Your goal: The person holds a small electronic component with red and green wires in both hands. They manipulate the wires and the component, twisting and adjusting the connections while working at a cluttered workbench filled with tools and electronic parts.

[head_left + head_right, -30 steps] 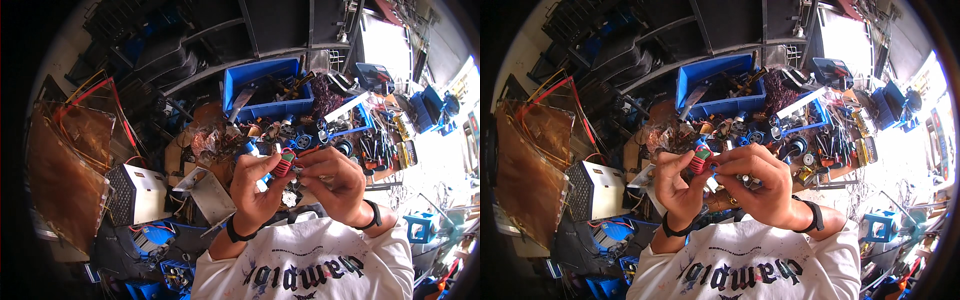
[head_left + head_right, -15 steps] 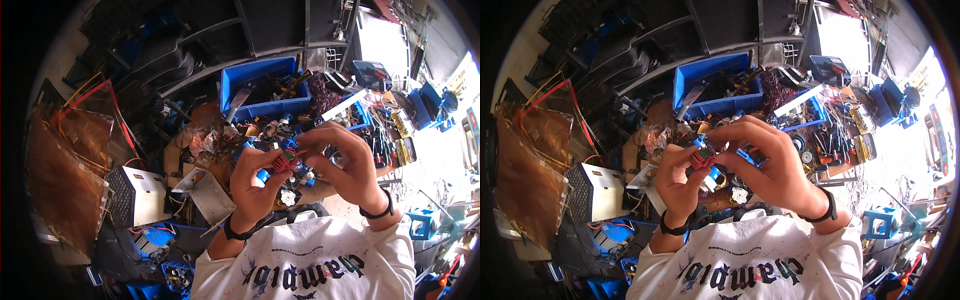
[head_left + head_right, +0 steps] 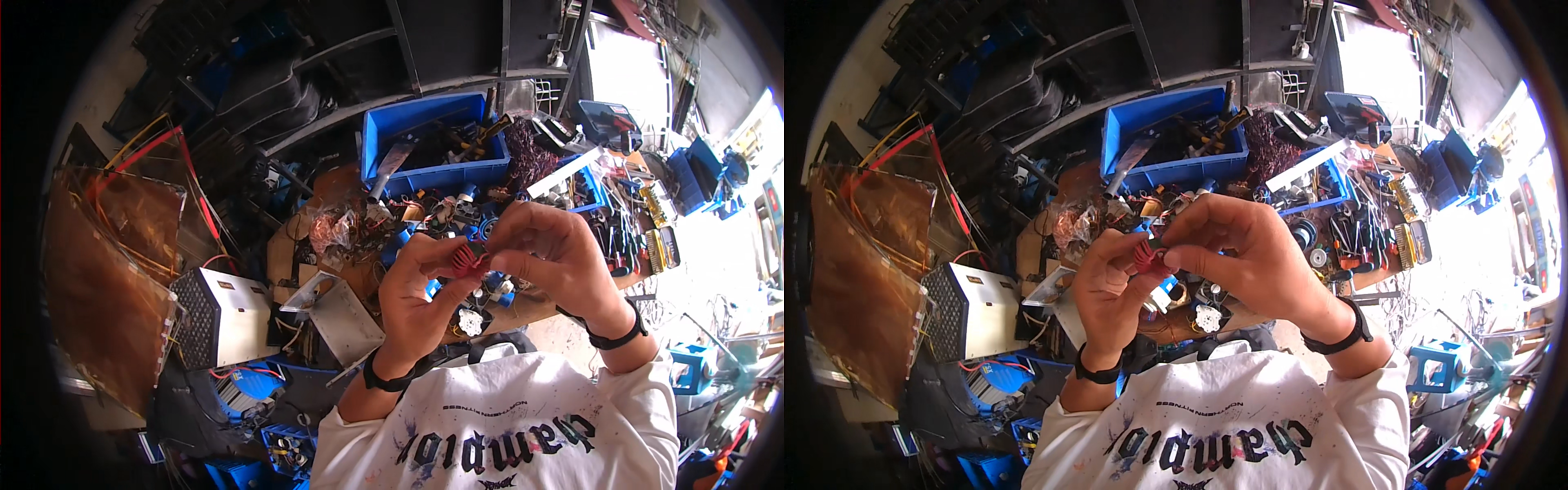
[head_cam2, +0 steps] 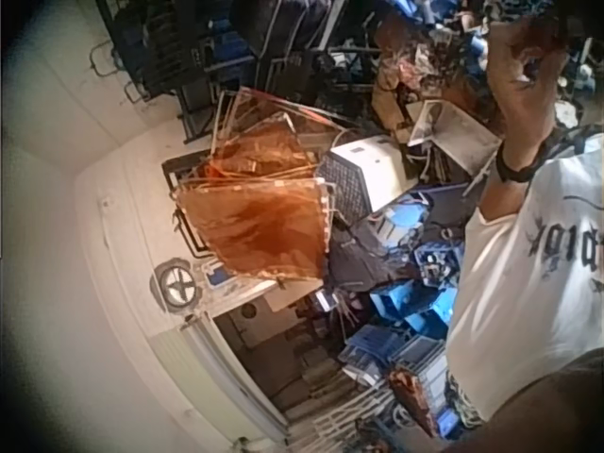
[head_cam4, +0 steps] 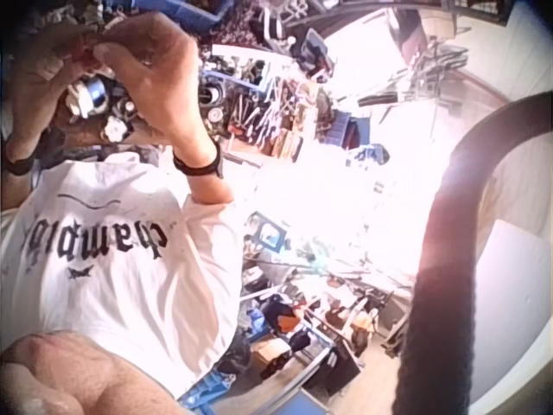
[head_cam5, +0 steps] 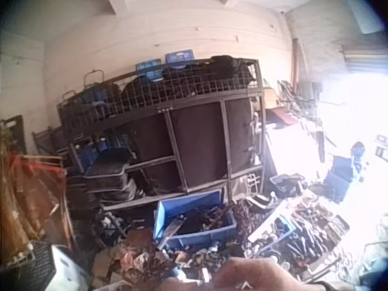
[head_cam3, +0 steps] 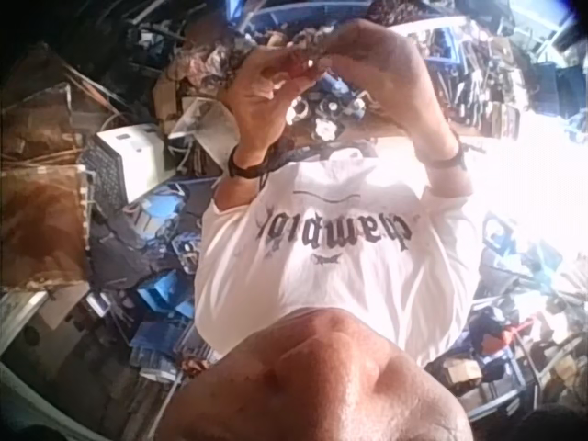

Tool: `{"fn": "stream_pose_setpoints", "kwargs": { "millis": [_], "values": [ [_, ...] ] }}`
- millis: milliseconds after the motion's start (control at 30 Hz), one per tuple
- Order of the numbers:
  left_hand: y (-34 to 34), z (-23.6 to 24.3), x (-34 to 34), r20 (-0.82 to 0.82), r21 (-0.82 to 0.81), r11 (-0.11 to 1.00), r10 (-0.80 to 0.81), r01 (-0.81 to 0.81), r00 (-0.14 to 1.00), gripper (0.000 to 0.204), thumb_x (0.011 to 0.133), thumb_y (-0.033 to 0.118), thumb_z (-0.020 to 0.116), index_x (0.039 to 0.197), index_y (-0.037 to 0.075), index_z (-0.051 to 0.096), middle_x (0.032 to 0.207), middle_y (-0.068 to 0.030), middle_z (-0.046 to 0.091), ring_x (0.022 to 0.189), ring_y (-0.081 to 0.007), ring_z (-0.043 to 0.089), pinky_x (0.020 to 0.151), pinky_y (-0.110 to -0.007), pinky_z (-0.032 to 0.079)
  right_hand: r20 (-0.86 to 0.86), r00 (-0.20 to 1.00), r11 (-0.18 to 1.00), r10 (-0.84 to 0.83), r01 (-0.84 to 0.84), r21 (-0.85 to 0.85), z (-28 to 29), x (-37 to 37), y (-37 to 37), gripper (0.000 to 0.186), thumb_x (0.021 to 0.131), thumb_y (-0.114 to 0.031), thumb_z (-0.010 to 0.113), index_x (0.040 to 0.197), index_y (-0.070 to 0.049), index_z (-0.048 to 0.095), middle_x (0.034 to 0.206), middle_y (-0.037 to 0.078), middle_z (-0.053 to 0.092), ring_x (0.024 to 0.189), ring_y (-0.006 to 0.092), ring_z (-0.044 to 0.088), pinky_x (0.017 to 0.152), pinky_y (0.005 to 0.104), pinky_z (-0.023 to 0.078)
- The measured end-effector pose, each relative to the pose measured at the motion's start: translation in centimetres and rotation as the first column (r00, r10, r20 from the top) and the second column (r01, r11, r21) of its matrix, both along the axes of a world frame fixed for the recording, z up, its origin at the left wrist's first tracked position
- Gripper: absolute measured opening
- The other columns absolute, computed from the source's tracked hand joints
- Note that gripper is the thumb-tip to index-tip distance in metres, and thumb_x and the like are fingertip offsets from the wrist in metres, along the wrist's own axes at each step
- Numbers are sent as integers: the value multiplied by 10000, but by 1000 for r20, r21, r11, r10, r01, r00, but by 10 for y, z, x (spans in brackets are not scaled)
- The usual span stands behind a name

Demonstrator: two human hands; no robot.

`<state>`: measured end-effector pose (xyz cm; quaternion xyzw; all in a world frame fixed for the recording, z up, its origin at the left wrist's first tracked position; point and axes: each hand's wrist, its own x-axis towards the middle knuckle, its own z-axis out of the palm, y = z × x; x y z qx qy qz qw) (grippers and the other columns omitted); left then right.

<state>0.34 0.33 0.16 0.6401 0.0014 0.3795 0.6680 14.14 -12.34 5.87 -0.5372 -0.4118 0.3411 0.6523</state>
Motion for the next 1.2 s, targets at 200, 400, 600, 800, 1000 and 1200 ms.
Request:
{"fn": "stream_pose_setpoints", "kwargs": {
  "millis": [200,400,600,800,1000,1200],
  "values": [
    [-1,1,1,-2,-29,1000,10,-10,1000,406,789,-65,730,1168,-36,585,1004,-60,593,927,-143,653,830,-261,522,43,998,999,37,-36,-21,-8,0,1,190,834,-18,718,999,-11,624,890,13,658,834,56,617,739,211,496],
    [-2,0,2,18,6,1000,20,-20,1000,403,781,-81,730,1158,-33,594,984,-50,583,943,-138,645,826,-261,527,1,1000,999,-14,14,38,-13,-9,7,237,811,-11,732,1018,-29,618,877,-11,587,778,46,564,690,225,492],
    [-1,-4,1,11,-2,1000,-6,6,1000,418,780,-78,732,1169,-32,585,1008,-63,597,945,-145,644,830,-265,526,255,966,999,-33,30,17,-11,-7,6,300,805,-18,726,1076,-44,599,881,6,580,781,62,563,677,237,487],
    [-3,1,-2,-78,-74,995,-74,68,994,406,818,-32,718,1197,-35,571,1049,-87,638,967,-144,646,834,-266,520,208,978,995,31,-10,-97,-7,-1,1,297,806,-21,722,1075,-33,595,876,19,602,776,67,575,678,240,489],
    [-2,9,-7,-161,-110,987,-133,116,978,326,892,15,646,1198,-46,553,1116,-126,639,1003,-180,639,825,-301,536,207,976,993,65,-43,-109,1,-1,-1,313,811,-3,713,1099,-5,590,932,32,635,791,63,595,711,243,504],
    [-5,13,-8,-145,-224,965,-168,132,975,298,914,42,635,1192,-38,565,1080,-94,661,961,-151,656,794,-271,538,-124,977,981,171,-181,-71,2,6,-7,298,856,10,669,1143,23,593,987,46,652,826,83,615,731,233,525]
  ]
}}
